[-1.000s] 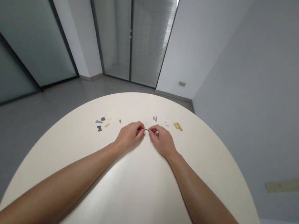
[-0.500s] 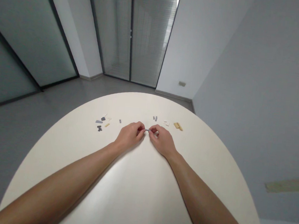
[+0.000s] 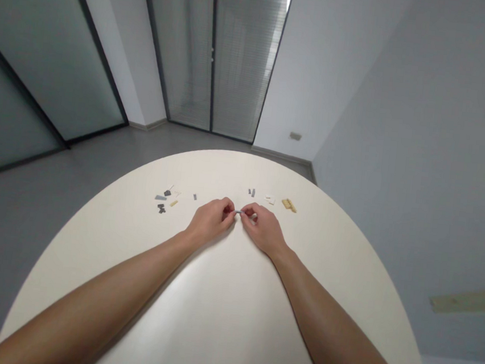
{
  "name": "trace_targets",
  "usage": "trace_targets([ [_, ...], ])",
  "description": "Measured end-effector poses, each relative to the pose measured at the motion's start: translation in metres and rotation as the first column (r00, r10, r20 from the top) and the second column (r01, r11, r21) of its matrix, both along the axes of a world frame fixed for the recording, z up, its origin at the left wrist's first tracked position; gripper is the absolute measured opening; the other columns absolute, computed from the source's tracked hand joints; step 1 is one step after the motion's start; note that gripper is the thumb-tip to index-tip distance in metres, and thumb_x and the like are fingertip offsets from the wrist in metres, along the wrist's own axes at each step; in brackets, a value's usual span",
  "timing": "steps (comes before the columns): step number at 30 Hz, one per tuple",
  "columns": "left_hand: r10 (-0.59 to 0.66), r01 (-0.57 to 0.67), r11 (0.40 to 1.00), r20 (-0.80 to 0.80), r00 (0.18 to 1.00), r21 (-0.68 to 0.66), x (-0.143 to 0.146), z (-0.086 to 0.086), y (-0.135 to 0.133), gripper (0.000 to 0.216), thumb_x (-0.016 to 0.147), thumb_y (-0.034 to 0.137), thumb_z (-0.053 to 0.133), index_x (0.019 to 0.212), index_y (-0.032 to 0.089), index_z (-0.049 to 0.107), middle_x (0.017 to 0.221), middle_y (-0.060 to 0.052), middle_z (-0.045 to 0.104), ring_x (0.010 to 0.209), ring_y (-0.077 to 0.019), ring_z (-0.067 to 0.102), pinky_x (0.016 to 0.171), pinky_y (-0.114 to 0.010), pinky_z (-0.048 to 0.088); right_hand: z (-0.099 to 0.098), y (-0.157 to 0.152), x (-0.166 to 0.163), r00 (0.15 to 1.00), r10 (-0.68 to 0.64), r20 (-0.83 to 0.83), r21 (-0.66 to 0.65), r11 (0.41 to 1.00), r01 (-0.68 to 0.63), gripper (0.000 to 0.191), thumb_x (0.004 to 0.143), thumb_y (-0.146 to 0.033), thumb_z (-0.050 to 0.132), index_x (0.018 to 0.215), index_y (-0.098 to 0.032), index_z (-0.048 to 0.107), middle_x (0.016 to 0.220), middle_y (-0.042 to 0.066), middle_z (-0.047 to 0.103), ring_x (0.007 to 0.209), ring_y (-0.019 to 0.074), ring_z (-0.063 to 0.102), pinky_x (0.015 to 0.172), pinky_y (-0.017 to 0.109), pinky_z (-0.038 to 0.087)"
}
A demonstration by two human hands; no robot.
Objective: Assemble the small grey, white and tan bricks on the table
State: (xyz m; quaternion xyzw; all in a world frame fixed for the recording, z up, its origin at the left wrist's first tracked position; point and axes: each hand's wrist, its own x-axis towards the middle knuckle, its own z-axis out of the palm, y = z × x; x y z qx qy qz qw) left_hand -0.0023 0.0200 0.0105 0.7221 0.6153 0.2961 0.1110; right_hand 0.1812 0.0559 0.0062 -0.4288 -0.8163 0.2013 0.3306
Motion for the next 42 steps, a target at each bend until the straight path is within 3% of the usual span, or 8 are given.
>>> trace_targets([
  [42, -0.040, 0.041, 0.999, 0.012, 0.999, -0.010, 0.0009, 0.0014, -0.0008, 0.015, 0.093, 0.030, 0.051, 0.097, 0.022, 0.064, 0.090, -0.004, 0.072, 0.078, -0.0187, 0.062, 0.066, -0.030, 0.042, 0.0025, -0.0017, 0.0006, 1.000, -0.023, 0.022, 0.010, 1.000, 0.022, 0.008, 0.090, -0.026, 0.060, 0.095, -0.024, 0.066, 0.090, 0.002, 0.072, 0.086, 0.0177, 0.064, 0.077, 0.030, 0.045],
])
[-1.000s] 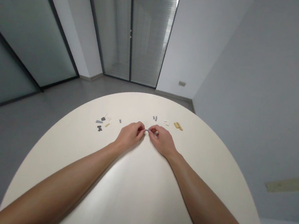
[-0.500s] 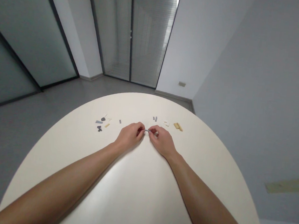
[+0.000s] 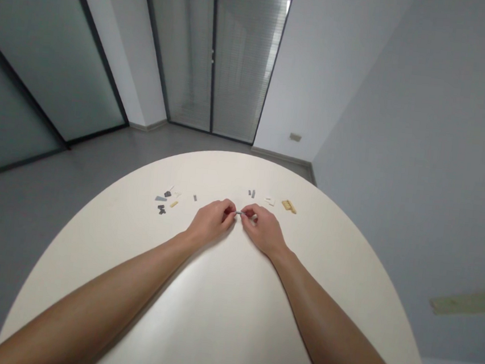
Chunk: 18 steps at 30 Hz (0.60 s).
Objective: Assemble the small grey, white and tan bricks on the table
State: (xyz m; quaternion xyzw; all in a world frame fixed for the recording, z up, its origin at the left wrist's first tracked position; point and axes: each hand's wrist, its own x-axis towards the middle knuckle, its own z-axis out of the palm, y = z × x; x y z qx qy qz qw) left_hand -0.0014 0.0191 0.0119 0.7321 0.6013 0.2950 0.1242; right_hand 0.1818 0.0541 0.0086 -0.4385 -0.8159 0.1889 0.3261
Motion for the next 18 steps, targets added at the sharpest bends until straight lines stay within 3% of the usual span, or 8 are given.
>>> trace_targets([
  [18, -0.004, 0.004, 1.000, -0.003, 1.000, -0.004, 0.0001, -0.0004, 0.0002, 0.016, 0.093, 0.030, 0.051, 0.097, 0.022, 0.064, 0.089, -0.004, 0.071, 0.077, -0.0185, 0.061, 0.066, -0.030, 0.042, -0.0013, -0.0002, -0.0005, 1.000, -0.005, 0.019, 0.015, 1.000, 0.005, 0.008, 0.090, -0.025, 0.061, 0.094, -0.024, 0.066, 0.089, 0.002, 0.071, 0.085, 0.0171, 0.064, 0.079, 0.030, 0.046],
])
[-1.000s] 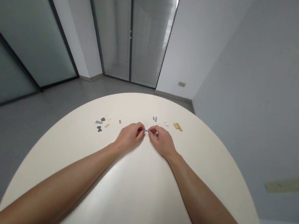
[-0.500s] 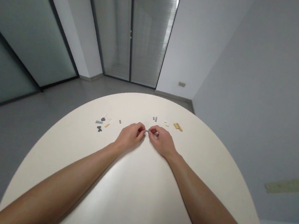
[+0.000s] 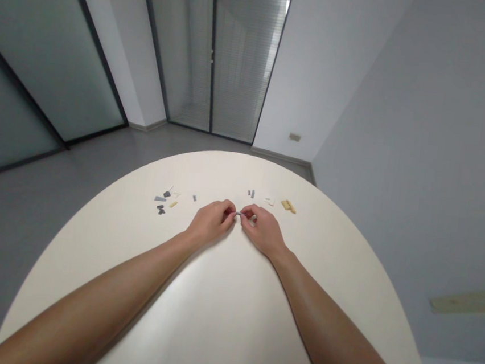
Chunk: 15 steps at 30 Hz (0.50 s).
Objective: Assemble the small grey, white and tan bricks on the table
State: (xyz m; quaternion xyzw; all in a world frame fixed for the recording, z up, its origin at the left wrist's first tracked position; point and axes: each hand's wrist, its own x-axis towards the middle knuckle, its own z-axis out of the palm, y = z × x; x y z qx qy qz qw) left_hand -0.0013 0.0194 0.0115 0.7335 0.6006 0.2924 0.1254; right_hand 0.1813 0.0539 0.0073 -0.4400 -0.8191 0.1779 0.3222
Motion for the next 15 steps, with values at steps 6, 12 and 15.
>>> trace_targets([
  [6, 0.011, -0.011, 1.000, -0.012, 1.000, 0.008, 0.0000, 0.0005, -0.0003, 0.015, 0.093, 0.029, 0.051, 0.097, 0.023, 0.064, 0.090, -0.004, 0.071, 0.078, -0.0188, 0.062, 0.066, -0.030, 0.042, 0.0015, -0.0008, -0.0002, 1.000, -0.006, 0.005, -0.015, 1.000, 0.006, 0.008, 0.090, -0.025, 0.060, 0.095, -0.024, 0.067, 0.090, 0.002, 0.072, 0.084, 0.0170, 0.064, 0.078, 0.029, 0.046],
  [12, 0.028, -0.028, 0.999, -0.028, 0.999, 0.026, -0.0004, -0.0009, 0.0000, 0.014, 0.093, 0.028, 0.052, 0.096, 0.023, 0.065, 0.090, -0.004, 0.071, 0.082, -0.0197, 0.062, 0.068, -0.031, 0.042, 0.0005, -0.0003, -0.0003, 1.000, -0.006, 0.001, 0.002, 1.000, 0.006, 0.009, 0.089, -0.023, 0.060, 0.095, -0.024, 0.067, 0.090, 0.002, 0.071, 0.084, 0.0173, 0.064, 0.078, 0.029, 0.045],
  [15, 0.037, -0.036, 0.999, -0.035, 0.999, 0.037, -0.0008, -0.0018, 0.0007, 0.014, 0.092, 0.028, 0.053, 0.094, 0.023, 0.065, 0.090, -0.003, 0.070, 0.084, -0.0203, 0.061, 0.070, -0.031, 0.043, 0.0005, 0.0002, -0.0002, 1.000, 0.006, -0.001, 0.010, 1.000, -0.006, 0.010, 0.089, -0.021, 0.060, 0.095, -0.024, 0.068, 0.091, 0.002, 0.072, 0.086, 0.0175, 0.064, 0.078, 0.030, 0.045],
])
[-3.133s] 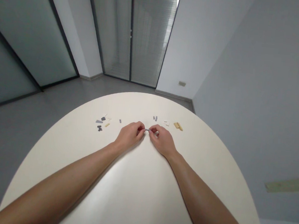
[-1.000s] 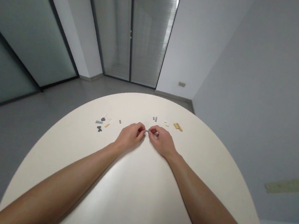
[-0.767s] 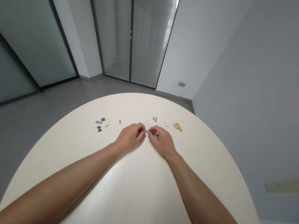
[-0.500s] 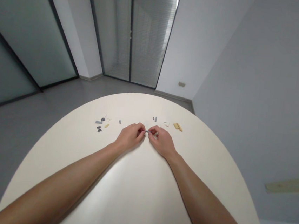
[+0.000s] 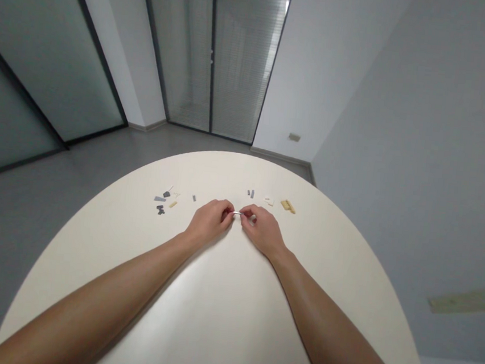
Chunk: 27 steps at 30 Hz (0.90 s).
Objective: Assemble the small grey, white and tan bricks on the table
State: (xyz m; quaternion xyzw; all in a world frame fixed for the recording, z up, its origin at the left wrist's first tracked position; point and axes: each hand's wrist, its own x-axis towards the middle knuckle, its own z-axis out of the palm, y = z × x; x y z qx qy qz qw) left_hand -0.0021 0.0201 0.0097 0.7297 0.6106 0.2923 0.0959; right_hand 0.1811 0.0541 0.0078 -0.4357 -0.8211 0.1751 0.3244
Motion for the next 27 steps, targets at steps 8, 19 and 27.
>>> trace_targets([
  [8, -0.019, 0.020, 0.999, -0.018, 1.000, 0.046, -0.0010, -0.0018, 0.0014, 0.018, 0.093, 0.028, 0.053, 0.099, 0.021, 0.069, 0.103, -0.007, 0.069, 0.099, -0.0223, 0.059, 0.085, -0.035, 0.047, -0.0038, 0.0020, 0.0011, 0.999, 0.027, -0.028, 0.005, 1.000, -0.027, 0.011, 0.090, -0.020, 0.061, 0.095, -0.024, 0.069, 0.095, 0.002, 0.073, 0.087, 0.0172, 0.065, 0.082, 0.031, 0.047],
  [19, -0.058, 0.058, 0.997, -0.012, 0.998, 0.048, -0.0014, -0.0027, 0.0025, 0.019, 0.094, 0.027, 0.053, 0.098, 0.021, 0.070, 0.103, -0.007, 0.068, 0.099, -0.0224, 0.058, 0.086, -0.036, 0.047, -0.0016, 0.0018, 0.0009, 1.000, 0.013, -0.019, 0.004, 1.000, -0.013, 0.009, 0.090, -0.022, 0.062, 0.095, -0.024, 0.069, 0.095, 0.002, 0.072, 0.088, 0.0179, 0.065, 0.081, 0.032, 0.047],
  [27, -0.060, 0.059, 0.996, 0.004, 0.998, 0.064, -0.0004, -0.0022, 0.0026, 0.020, 0.094, 0.028, 0.052, 0.096, 0.021, 0.070, 0.102, -0.006, 0.069, 0.100, -0.0227, 0.059, 0.087, -0.036, 0.047, -0.0053, 0.0047, 0.0023, 0.999, 0.026, -0.031, 0.029, 0.999, -0.025, 0.009, 0.091, -0.021, 0.062, 0.095, -0.024, 0.070, 0.094, 0.001, 0.072, 0.089, 0.0181, 0.064, 0.080, 0.031, 0.047],
])
